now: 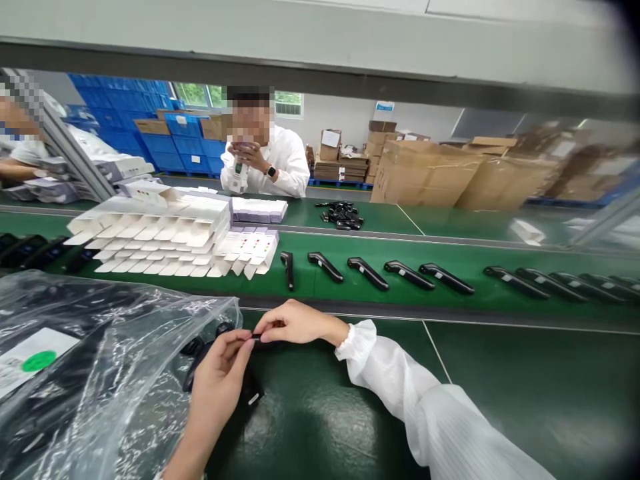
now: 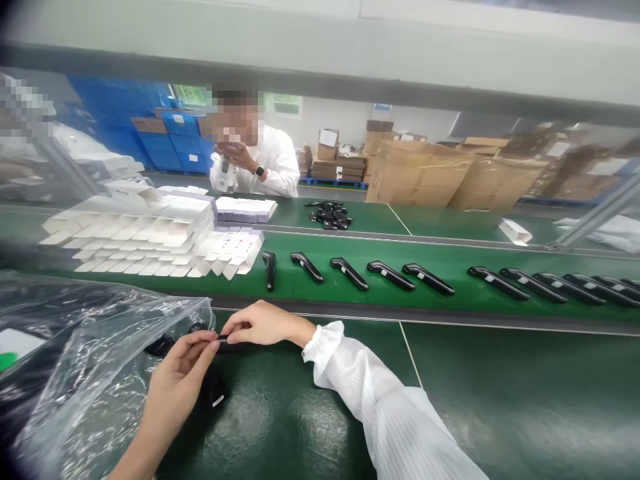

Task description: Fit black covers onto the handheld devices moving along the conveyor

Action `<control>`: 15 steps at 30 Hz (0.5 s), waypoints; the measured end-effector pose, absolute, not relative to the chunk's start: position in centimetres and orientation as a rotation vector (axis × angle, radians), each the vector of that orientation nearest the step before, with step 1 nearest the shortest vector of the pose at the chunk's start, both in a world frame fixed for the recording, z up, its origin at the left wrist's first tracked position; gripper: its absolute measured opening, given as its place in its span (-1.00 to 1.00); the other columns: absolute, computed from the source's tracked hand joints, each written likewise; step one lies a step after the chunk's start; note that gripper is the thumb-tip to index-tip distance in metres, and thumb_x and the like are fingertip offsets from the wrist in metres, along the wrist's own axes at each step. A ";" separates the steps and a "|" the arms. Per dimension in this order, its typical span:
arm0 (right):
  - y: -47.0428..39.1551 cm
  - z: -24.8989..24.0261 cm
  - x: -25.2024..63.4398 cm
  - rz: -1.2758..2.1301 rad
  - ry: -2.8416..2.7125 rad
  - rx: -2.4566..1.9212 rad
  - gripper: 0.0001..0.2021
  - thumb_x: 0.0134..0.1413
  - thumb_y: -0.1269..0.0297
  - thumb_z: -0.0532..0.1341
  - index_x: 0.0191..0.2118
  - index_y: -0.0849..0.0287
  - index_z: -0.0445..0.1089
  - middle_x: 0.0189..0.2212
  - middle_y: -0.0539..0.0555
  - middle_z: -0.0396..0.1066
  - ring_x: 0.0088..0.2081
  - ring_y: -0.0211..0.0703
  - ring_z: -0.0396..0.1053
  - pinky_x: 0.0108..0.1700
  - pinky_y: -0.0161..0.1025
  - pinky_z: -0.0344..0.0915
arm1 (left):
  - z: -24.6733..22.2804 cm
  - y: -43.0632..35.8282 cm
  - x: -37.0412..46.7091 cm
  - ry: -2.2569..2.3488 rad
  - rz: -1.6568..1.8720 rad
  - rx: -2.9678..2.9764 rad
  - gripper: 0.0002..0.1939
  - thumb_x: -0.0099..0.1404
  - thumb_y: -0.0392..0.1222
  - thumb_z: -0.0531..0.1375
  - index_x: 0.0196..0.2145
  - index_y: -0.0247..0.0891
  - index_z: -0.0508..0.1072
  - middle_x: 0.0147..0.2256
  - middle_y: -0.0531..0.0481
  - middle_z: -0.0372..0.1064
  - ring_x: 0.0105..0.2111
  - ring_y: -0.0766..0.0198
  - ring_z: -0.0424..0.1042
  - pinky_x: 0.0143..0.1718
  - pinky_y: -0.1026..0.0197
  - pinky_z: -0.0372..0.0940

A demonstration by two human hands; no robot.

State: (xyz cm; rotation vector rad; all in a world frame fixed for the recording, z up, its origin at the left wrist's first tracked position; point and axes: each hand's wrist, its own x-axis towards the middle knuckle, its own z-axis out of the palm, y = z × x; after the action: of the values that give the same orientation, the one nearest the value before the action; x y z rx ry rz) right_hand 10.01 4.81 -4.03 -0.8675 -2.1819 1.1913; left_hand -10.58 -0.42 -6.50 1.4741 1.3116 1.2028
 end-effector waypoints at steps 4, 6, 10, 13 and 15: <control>4.7 -4.3 10.0 1.421 -2.046 -0.831 -0.75 0.15 0.20 0.31 -0.08 0.17 0.51 -0.27 0.02 0.53 -0.24 -0.20 0.48 -0.17 -0.34 0.34 | -7.3 -0.8 -10.6 1.265 1.224 1.709 -0.74 0.30 0.03 0.22 -0.16 -0.16 0.44 -0.19 -0.02 0.47 -0.20 0.21 0.52 -0.15 0.20 0.46; 4.8 -4.6 10.3 1.510 -2.022 -0.806 -0.70 0.11 0.17 0.34 -0.05 0.16 0.49 -0.26 0.02 0.52 -0.23 -0.18 0.47 -0.18 -0.32 0.35 | -7.5 -0.9 -10.5 1.264 1.219 1.814 -0.79 0.34 -0.02 0.18 -0.15 -0.15 0.44 -0.17 -0.01 0.44 -0.19 0.22 0.50 -0.16 0.22 0.47; 5.8 -5.7 10.6 1.427 -1.988 -0.899 -0.73 0.07 0.23 0.36 -0.09 0.15 0.49 -0.28 0.01 0.52 -0.23 -0.17 0.48 -0.15 -0.28 0.36 | -7.4 -1.0 -10.7 1.270 1.222 1.972 -0.82 0.38 -0.06 0.15 -0.12 -0.14 0.42 -0.11 -0.03 0.40 -0.15 0.22 0.49 -0.11 0.19 0.46; 7.4 -6.8 11.7 1.047 -1.799 -1.280 -0.80 0.14 0.30 0.28 -0.10 0.16 0.46 -0.23 0.04 0.51 -0.23 -0.19 0.47 -0.14 -0.29 0.36 | -7.2 -1.0 -11.1 1.331 1.197 2.144 -0.82 0.40 -0.08 0.12 -0.09 -0.14 0.40 -0.07 -0.05 0.39 -0.11 0.18 0.46 -0.06 0.13 0.42; 8.4 -7.6 12.8 0.655 -1.697 -1.596 -0.82 0.19 0.34 0.23 -0.09 0.15 0.44 -0.13 0.07 0.48 -0.16 -0.18 0.45 -0.08 -0.28 0.34 | -7.0 -1.0 -11.2 1.346 1.145 2.233 -0.83 0.42 -0.11 0.09 -0.10 -0.14 0.40 -0.08 -0.06 0.40 -0.09 0.16 0.45 -0.06 0.12 0.41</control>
State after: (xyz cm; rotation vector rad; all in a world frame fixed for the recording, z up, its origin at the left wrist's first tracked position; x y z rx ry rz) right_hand 12.80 8.36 -7.61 -1.5964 -1.6971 0.6548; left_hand -11.16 -1.00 -7.01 2.2332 1.3456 1.1454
